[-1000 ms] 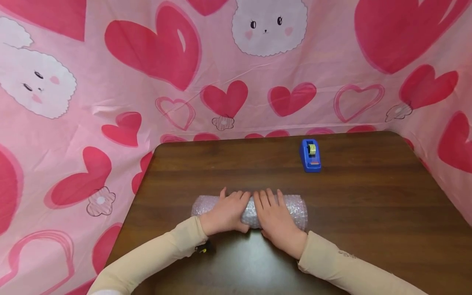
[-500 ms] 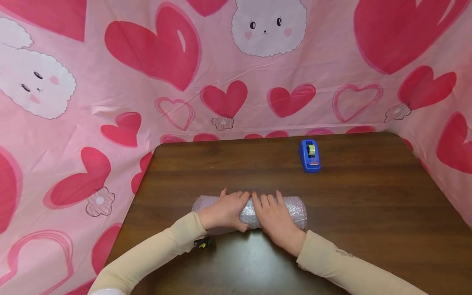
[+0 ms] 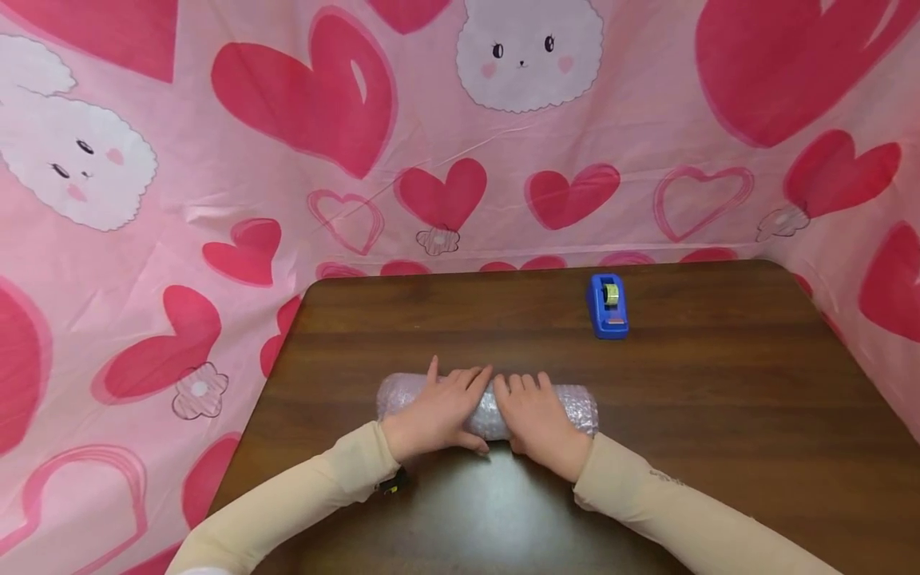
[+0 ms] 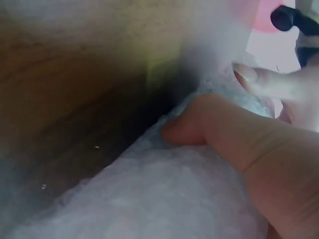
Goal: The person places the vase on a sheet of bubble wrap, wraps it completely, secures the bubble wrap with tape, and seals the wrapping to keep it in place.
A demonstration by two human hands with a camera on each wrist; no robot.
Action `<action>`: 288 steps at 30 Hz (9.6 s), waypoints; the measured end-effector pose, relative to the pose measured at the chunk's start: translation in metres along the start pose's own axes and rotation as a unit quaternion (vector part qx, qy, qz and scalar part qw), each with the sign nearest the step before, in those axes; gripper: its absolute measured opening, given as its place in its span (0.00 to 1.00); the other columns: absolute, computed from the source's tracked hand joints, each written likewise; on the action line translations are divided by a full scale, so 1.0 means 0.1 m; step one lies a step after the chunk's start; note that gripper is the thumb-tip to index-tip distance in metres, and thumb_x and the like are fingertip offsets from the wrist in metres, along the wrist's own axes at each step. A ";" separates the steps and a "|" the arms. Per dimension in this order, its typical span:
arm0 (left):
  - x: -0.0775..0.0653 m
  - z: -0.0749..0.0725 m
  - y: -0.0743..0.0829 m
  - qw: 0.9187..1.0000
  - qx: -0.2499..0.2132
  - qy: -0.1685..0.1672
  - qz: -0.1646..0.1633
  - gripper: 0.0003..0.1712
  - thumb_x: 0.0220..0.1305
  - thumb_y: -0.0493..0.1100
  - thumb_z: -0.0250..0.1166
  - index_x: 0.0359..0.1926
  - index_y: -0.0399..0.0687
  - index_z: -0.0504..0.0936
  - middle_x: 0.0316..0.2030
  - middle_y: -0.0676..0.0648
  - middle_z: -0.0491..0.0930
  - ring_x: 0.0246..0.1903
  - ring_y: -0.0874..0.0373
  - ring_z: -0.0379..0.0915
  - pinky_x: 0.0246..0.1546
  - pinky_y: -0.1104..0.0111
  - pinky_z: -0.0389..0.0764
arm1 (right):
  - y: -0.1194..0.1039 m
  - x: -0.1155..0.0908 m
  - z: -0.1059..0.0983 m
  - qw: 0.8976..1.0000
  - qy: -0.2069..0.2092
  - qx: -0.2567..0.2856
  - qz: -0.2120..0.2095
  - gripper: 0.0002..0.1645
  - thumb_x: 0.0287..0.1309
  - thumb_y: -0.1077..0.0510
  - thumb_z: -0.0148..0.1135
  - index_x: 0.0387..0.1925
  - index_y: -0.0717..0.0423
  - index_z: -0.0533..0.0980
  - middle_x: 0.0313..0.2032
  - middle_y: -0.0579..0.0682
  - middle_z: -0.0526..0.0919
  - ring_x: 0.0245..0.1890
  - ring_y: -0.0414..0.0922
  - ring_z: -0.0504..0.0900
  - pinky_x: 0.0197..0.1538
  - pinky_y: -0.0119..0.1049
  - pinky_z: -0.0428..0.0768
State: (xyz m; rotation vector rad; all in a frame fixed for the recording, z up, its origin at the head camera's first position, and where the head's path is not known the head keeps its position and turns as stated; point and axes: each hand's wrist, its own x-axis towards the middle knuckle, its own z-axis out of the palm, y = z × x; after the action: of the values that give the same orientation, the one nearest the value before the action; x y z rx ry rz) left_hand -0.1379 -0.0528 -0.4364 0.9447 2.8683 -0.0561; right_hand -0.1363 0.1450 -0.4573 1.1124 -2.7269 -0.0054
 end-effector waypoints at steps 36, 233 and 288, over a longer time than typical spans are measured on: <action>-0.09 0.25 0.22 0.978 0.147 0.146 -0.011 0.68 0.36 0.81 0.77 0.69 0.41 0.69 0.58 0.45 0.78 0.58 0.50 0.75 0.64 0.27 0.62 | 0.31 0.27 -0.26 0.950 -0.241 0.200 0.022 0.45 0.41 0.51 0.85 0.57 0.62 0.71 0.47 0.56 0.83 0.46 0.54 0.82 0.57 0.63 0.77; 0.48 0.01 -0.07 0.851 -0.452 -0.065 -0.260 0.67 0.62 0.71 0.66 0.78 0.25 0.49 0.76 0.30 0.57 0.74 0.42 0.60 0.71 0.56 0.68 | 1.84 -0.66 0.35 0.895 0.154 0.335 0.251 0.19 0.74 0.55 0.60 0.59 0.62 0.81 0.52 0.63 0.84 0.45 0.16 0.66 0.48 0.13 0.64; 0.50 0.05 -0.10 0.839 -0.471 -0.065 -0.263 0.67 0.60 0.70 0.68 0.78 0.25 0.49 0.75 0.30 0.59 0.72 0.42 0.62 0.70 0.55 0.68 | 1.82 -0.42 0.16 0.799 -0.058 0.465 0.376 0.37 0.75 0.40 0.57 0.58 0.73 0.76 0.44 0.56 0.81 0.41 0.46 0.74 0.40 0.33 0.76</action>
State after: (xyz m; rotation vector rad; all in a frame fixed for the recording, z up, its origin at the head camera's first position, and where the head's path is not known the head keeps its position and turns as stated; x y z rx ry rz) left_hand -0.1836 -0.0317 -0.4479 -0.0472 2.3977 1.0732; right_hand -0.2360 0.3036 -0.4661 -0.0031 -3.0788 1.5391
